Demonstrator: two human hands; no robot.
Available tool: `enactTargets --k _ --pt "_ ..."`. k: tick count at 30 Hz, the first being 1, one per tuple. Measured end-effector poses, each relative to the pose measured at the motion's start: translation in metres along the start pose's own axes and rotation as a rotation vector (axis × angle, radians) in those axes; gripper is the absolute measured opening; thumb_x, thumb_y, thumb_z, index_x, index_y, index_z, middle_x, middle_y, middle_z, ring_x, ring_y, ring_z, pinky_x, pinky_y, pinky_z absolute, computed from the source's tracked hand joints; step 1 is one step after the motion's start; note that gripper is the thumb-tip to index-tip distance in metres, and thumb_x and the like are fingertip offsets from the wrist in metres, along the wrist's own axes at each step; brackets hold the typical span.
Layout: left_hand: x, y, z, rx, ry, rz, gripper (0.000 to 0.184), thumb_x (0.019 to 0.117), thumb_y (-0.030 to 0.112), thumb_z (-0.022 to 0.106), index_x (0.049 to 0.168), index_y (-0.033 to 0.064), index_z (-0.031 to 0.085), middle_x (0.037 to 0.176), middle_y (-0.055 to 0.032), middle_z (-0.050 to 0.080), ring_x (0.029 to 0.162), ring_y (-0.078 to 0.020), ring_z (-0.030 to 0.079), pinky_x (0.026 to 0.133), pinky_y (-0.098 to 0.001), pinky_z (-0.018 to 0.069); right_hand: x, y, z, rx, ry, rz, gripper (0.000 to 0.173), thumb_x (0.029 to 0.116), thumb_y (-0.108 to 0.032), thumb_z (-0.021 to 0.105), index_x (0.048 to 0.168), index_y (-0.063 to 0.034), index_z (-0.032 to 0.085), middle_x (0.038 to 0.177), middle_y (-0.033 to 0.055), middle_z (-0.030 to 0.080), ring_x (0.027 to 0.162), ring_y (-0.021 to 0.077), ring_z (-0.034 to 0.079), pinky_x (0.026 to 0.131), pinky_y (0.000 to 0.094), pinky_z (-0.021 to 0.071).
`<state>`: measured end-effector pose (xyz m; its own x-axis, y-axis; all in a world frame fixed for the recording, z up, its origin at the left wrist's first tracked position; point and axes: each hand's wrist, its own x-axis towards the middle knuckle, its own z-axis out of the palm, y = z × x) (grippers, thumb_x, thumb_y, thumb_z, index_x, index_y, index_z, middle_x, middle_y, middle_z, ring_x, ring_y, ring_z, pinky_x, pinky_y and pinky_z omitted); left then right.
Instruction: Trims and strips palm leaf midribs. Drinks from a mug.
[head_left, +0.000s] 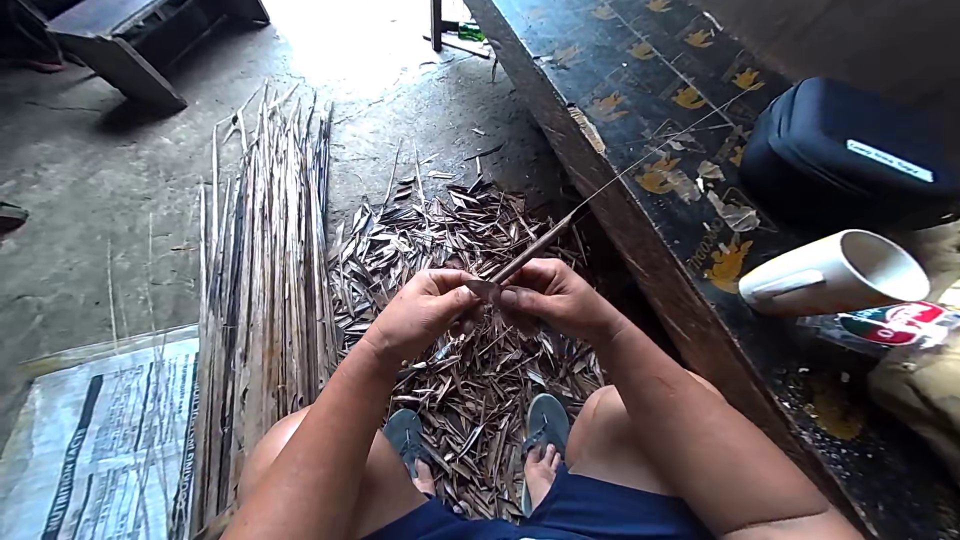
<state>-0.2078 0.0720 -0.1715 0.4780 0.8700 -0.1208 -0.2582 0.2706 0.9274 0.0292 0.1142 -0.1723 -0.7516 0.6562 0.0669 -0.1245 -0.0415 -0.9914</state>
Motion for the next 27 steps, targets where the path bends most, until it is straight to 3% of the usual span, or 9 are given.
enactTargets --k 8,19,21,24,27 --pt "-0.002 0.005 -0.002 0.011 0.009 -0.024 0.018 0.1025 0.014 0.057 0.098 0.0043 0.072 0.076 -0.0030 0.067 0.062 -0.0055 0.061 0.057 -0.0187 0.0520 -0.011 -0.016 -0.021 -0.256 0.195 -0.129 0.012 0.1012 -0.016 0.060 0.103 -0.0057 0.067 0.077 0.0036 0.068 0.060 0.0091 0.063 0.056 0.0252 0.0563" --pt "-0.002 0.001 -0.005 0.148 0.123 0.053 0.016 0.1007 0.014 0.060 0.096 0.0021 0.070 0.076 -0.0060 0.067 0.065 -0.0105 0.062 0.062 -0.0238 0.0547 -0.021 -0.033 -0.041 -0.171 0.474 -0.289 0.013 0.1051 -0.021 0.056 0.108 -0.0105 0.064 0.078 0.0049 0.069 0.055 0.0111 0.062 0.049 0.0255 0.0556" --pt "-0.001 -0.002 -0.004 0.164 0.158 0.070 0.016 0.1009 0.013 0.060 0.097 0.0009 0.071 0.078 -0.0076 0.068 0.066 -0.0115 0.063 0.063 -0.0245 0.0555 -0.023 -0.032 -0.036 -0.172 0.441 -0.251 0.013 0.1035 -0.020 0.058 0.109 -0.0109 0.064 0.077 0.0058 0.069 0.055 0.0124 0.063 0.050 0.0274 0.0565" --pt "0.001 0.000 0.001 0.174 0.207 0.101 0.014 0.0996 0.010 0.062 0.100 -0.0004 0.072 0.078 -0.0081 0.070 0.066 -0.0126 0.066 0.065 -0.0262 0.0581 -0.019 -0.024 -0.017 -0.172 0.288 -0.030 0.025 0.1009 -0.016 0.060 0.125 -0.0095 0.064 0.078 0.0066 0.070 0.058 0.0123 0.064 0.054 0.0287 0.0570" --pt "0.001 0.001 0.006 0.194 0.198 0.132 0.014 0.0990 0.010 0.063 0.099 -0.0005 0.073 0.078 -0.0085 0.071 0.066 -0.0134 0.067 0.065 -0.0273 0.0595 -0.012 -0.011 -0.002 -0.102 0.139 0.062 0.032 0.1033 -0.017 0.059 0.134 -0.0075 0.061 0.078 0.0045 0.069 0.060 0.0089 0.063 0.056 0.0250 0.0556"
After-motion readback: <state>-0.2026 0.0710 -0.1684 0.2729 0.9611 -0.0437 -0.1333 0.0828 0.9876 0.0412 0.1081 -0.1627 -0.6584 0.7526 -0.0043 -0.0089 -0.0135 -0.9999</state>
